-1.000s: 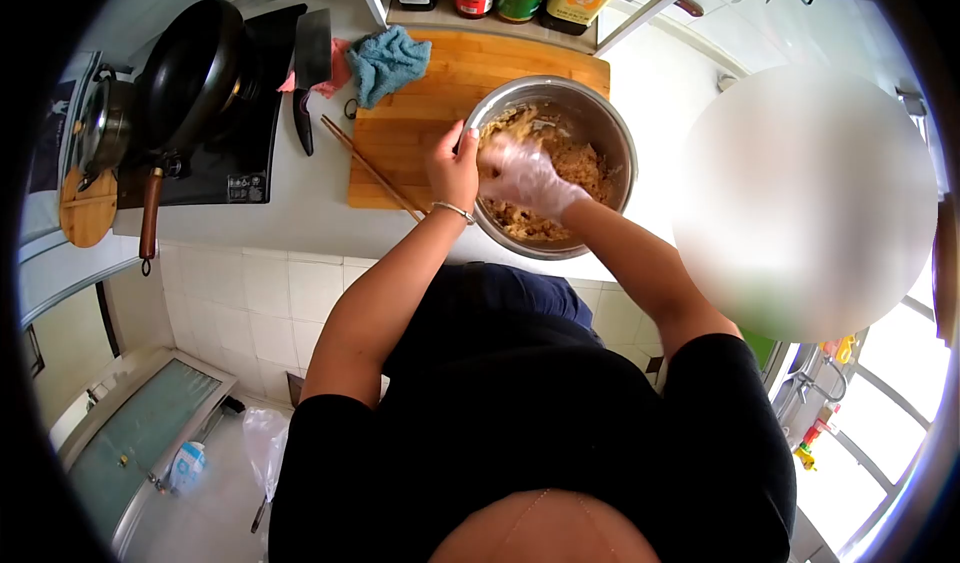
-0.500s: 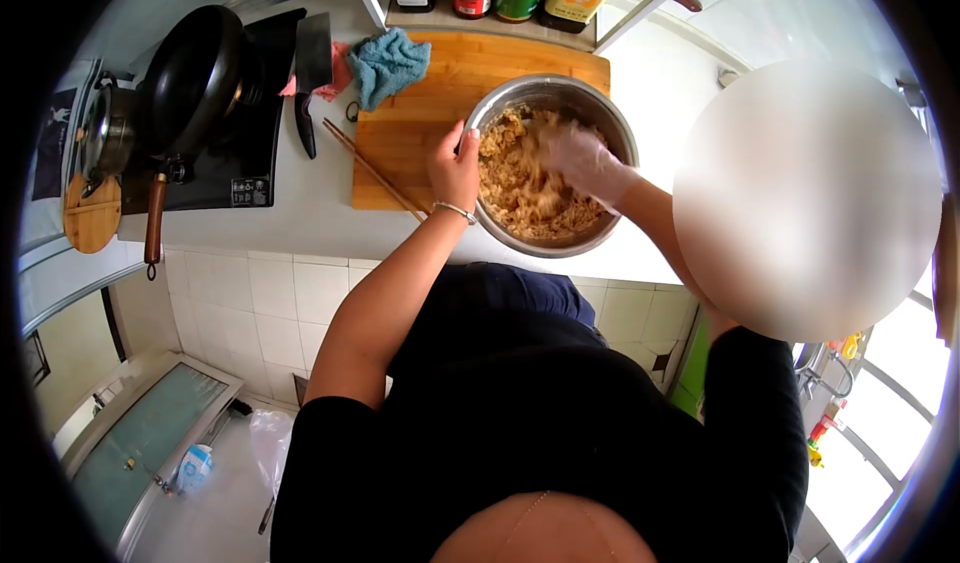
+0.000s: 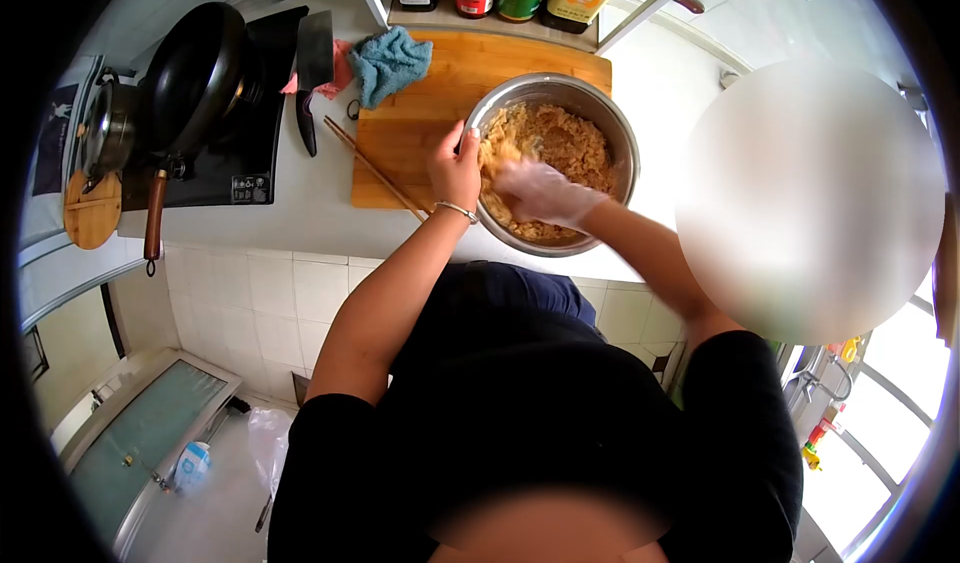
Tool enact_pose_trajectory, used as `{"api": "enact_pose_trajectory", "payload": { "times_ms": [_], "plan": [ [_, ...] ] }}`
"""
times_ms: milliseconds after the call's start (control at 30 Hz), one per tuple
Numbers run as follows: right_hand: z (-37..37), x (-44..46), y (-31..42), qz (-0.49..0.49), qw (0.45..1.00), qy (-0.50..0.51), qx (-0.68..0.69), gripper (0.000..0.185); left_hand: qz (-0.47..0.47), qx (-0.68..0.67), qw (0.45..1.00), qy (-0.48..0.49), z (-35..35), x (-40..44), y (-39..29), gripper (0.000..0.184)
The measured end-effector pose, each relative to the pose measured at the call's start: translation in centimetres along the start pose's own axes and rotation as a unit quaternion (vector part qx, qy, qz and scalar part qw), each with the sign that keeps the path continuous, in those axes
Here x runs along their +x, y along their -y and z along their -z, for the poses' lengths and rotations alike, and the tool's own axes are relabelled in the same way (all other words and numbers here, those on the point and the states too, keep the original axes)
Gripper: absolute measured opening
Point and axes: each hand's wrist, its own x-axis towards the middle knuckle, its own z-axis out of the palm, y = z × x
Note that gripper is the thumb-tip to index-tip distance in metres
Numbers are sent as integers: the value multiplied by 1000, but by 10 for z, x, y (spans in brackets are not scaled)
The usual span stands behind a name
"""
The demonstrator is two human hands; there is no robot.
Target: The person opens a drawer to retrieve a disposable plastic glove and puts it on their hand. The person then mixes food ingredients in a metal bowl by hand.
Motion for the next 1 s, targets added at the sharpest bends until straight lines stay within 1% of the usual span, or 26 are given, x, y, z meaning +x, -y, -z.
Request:
{"api": "enact_pose_trajectory", "payload": {
  "times_ms": [33, 67, 100, 133, 167, 200, 300, 333, 400, 467, 500, 567, 633, 667, 700, 767, 800, 867, 900, 933, 967, 1000],
  "plan": [
    [-2, -15, -15, 94, 994, 58, -21, 42, 0, 0, 1000, 1, 0, 0, 0, 40],
    [5, -16, -27, 94, 994, 59, -23, 42, 0, -13, 1000, -2, -1, 0, 0, 40],
    [18, -13, -38, -1, 988, 86, -130, 37, 1, -26, 1000, -4, -2, 0, 2, 40],
    [27, -14, -44, -97, 961, 111, -235, 33, 2, -26, 1000, -4, -2, 0, 4, 40],
    [37, -15, -23, -97, 961, 112, -235, 33, -2, -27, 1000, 0, -1, 1, 7, 40],
    [50, -12, 16, -148, 987, -31, -58, 27, -8, -27, 1000, 3, -1, 2, 8, 41],
    [42, 0, 31, -87, 988, 100, 86, 31, 11, 1, 1000, 0, 2, -2, -6, 41],
    [25, -16, 7, 7, 997, 65, 31, 37, -11, 5, 1000, 3, 3, 0, -1, 41],
    [31, -21, -26, 40, 992, 38, -117, 45, -9, -2, 1000, 0, 2, 0, -2, 41],
    [50, -20, -20, -92, 969, -36, -227, 47, -4, -6, 1000, -1, 1, -1, 0, 41],
    [36, -7, -11, -93, 969, -36, -227, 47, -6, -7, 1000, 1, 2, 0, 2, 41],
    [1, 20, -2, -21, 991, -81, -103, 61, -12, -7, 1000, 0, 2, 3, 1, 41],
    [28, -25, 5, 29, 997, -13, -63, 58, 19, -4, 1000, 19, 4, -2, -7, 41],
    [10, -27, -24, 97, 983, -71, -141, 49, 19, -5, 1000, 19, 3, -1, -5, 41],
    [13, -25, -29, 58, 979, -45, -192, 41, 13, -5, 1000, 14, 3, 0, -2, 41],
    [19, -23, -39, -13, 954, 19, -300, 27, 9, -5, 1000, 10, 3, 0, 3, 40],
    [28, -12, -16, -105, 992, -61, -33, 25, -5, -1, 1000, 7, 3, 0, 3, 40],
    [12, 18, 6, -36, 979, -199, -28, 21, -22, 3, 1000, 0, 3, 4, 1, 40],
    [-2, 7, 19, 6, 976, -217, -19, 18, -14, -2, 1000, 1, 4, 4, -1, 40],
    [0, -6, 6, 95, 984, -152, -15, 19, -4, -7, 1000, 3, 5, 2, -2, 40],
    [7, -23, -13, 182, 980, -85, -13, 20, -1, -5, 1000, 4, 7, -2, -3, 40],
    [16, -25, -25, 68, 995, 62, -26, 25, 4, -2, 1000, 14, 8, -1, -4, 39]
  ]
}}
